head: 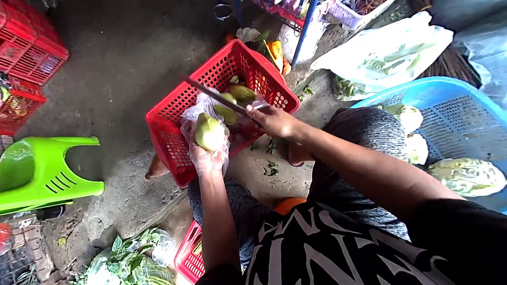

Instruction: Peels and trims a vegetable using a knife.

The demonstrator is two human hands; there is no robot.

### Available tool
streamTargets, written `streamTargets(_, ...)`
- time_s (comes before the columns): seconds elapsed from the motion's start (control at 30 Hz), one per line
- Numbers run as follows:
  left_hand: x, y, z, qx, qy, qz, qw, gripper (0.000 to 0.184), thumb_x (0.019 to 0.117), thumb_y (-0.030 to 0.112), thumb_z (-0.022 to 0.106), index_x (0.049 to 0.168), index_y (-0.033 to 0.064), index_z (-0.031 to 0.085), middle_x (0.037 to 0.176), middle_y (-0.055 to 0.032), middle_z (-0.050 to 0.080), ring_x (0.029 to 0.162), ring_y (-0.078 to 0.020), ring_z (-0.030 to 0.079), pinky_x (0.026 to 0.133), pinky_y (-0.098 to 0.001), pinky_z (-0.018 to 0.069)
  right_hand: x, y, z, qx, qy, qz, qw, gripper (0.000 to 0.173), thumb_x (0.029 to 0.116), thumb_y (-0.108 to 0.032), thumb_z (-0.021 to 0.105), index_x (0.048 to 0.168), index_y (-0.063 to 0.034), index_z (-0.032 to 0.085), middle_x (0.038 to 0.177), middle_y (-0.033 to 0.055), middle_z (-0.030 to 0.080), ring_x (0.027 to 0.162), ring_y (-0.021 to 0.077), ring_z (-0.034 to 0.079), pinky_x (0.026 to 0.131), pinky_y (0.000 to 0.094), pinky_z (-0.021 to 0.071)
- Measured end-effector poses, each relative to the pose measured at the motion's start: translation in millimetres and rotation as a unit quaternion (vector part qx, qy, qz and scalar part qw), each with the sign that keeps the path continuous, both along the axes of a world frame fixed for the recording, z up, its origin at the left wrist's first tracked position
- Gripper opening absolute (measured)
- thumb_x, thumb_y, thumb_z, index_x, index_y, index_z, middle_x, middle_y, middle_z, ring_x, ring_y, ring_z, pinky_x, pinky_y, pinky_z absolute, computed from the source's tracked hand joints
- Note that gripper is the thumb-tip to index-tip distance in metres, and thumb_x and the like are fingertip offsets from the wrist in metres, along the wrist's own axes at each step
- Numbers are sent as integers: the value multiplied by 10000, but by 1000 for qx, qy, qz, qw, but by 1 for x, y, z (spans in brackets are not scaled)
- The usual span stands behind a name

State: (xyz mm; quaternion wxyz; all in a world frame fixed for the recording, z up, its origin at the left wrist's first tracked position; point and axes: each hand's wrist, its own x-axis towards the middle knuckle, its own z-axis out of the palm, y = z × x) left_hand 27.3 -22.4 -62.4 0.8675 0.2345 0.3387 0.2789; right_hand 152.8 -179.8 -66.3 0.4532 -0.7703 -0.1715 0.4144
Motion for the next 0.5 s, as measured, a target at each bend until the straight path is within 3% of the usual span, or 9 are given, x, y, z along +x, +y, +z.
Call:
streamTargets(0.03,0,-1,0,7,-14,11,1000,401,1094,396,309,1252,120,555,1144,-136,657,1012,-282,676,819,-462,593,-7,-4,-1,8,-107,44,993,691,1037,-666,339,1060,-85,712,859,130,677,809,296,663,735,586,522)
streamTargets(0.07,-2,-2,-1,15,-24,26,999,370,1099,342,289,1201,110,559,1094,-122,657,992,-269,671,827,-467,584,-17,-8,-2,23,-206,74,975,720,1002,-710,348,1048,-95,720,831,137,693,808,343,691,704,634,517)
streamTargets(0.13,-6,-3,-9,61,-29,42,997,357,1085,294,290,1031,132,604,911,-41,687,853,-166,684,734,-380,594,-34,-10,-7,77,-382,106,915,796,935,-780,367,963,-74,733,705,114,670,667,345,688,554,597,504)
streamTargets(0.2,-17,16,-28,171,-44,-53,983,352,1106,308,300,1224,124,575,1076,-18,669,990,-111,649,874,-330,565,-40,-4,-15,144,-511,120,839,803,931,-791,372,829,-61,688,630,87,615,582,296,656,474,499,491)
streamTargets(0.3,-21,23,-36,266,-46,-103,957,402,1109,354,341,1399,144,523,1257,-4,642,1130,-84,626,972,-311,537,-43,5,-22,181,-581,130,783,777,964,-742,381,826,-48,702,656,91,629,636,286,672,534,453,529)
streamTargets(0.43,-10,6,-28,55,-118,-86,988,373,1077,424,395,1198,157,627,1051,-35,703,967,-141,696,811,-340,603,-43,10,-28,164,-608,104,770,747,976,-716,393,870,-52,719,679,94,644,664,296,682,570,454,538)
streamTargets(0.5,-8,-1,-28,14,-115,-72,991,415,1066,469,383,1129,154,645,980,-39,708,907,-151,701,755,-352,607,-41,10,-29,155,-614,101,767,735,970,-718,404,849,-58,704,687,98,648,674,304,684,580,463,538)
